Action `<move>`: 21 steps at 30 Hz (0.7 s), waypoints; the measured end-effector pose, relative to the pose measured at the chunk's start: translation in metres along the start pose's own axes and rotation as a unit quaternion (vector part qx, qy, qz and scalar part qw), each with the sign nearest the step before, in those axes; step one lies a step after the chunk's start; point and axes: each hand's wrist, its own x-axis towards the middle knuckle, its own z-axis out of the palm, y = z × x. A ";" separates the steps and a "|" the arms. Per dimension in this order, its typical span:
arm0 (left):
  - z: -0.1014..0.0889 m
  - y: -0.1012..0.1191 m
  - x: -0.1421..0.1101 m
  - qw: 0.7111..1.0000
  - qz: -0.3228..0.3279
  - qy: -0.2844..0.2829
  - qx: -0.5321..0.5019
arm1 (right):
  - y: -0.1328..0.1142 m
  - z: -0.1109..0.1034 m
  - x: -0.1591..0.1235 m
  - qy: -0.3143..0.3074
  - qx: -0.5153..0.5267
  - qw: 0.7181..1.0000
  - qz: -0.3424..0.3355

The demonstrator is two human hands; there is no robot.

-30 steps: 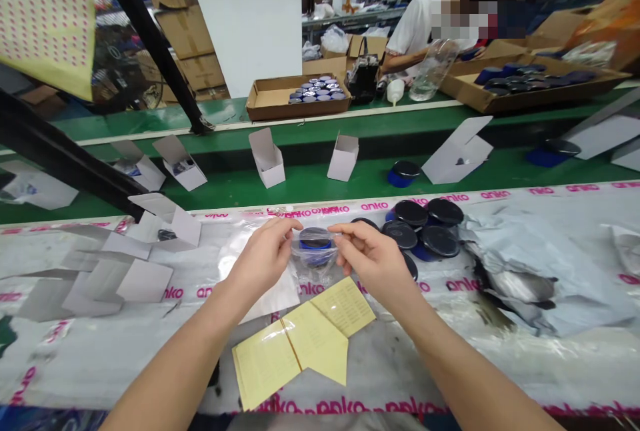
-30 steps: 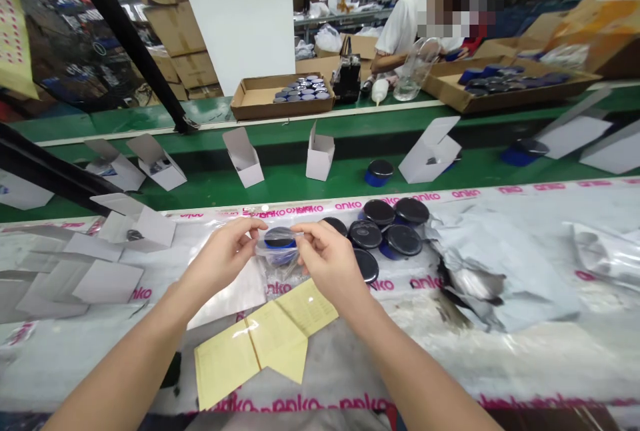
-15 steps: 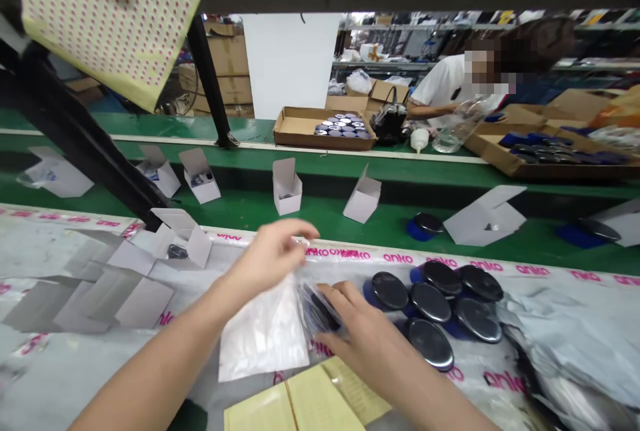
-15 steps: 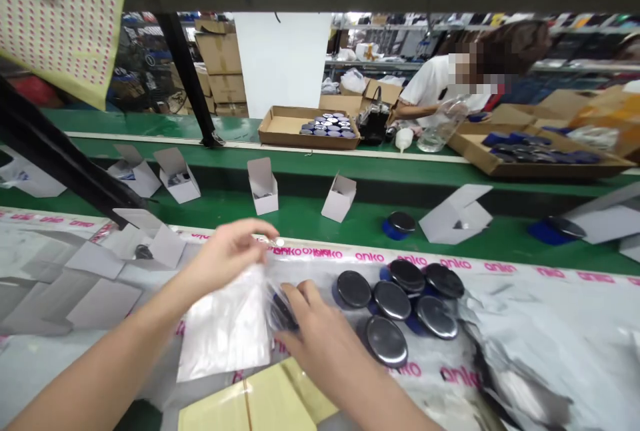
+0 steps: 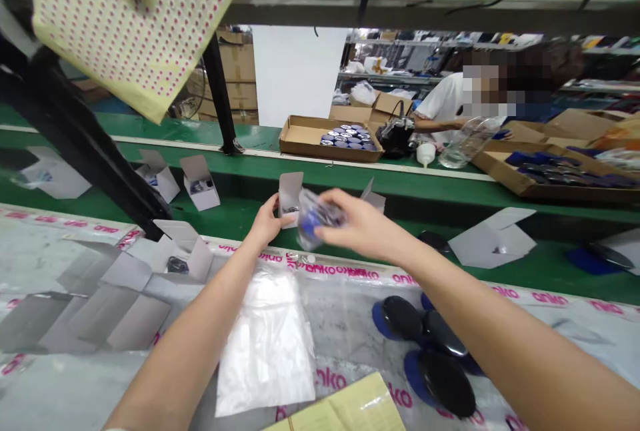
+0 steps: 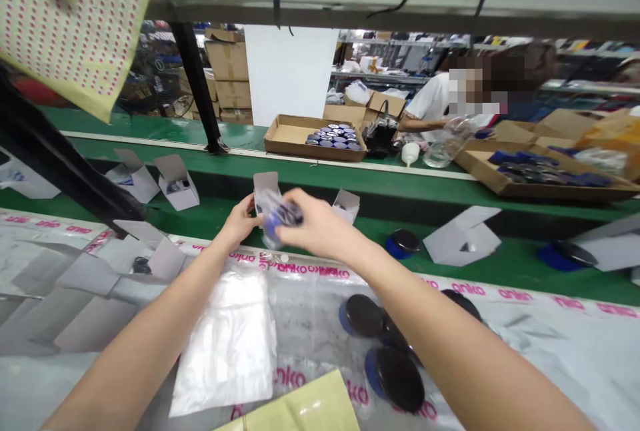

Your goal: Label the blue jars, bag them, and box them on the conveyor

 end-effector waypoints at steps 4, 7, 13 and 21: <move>-0.005 -0.001 -0.002 1.000 0.000 -0.010 -0.004 | 0.022 0.022 0.066 0.119 -0.094 0.984 -0.097; -0.008 -0.002 -0.001 1.000 0.000 -0.006 0.001 | 0.035 0.041 0.090 0.082 -0.147 0.977 -0.131; -0.012 -0.006 0.004 1.000 -0.011 -0.006 0.005 | 0.023 0.051 0.094 0.024 -0.269 0.948 -0.168; -0.011 0.001 0.006 0.999 -0.008 -0.021 0.025 | 0.019 0.086 0.073 -0.015 -0.329 0.933 -0.142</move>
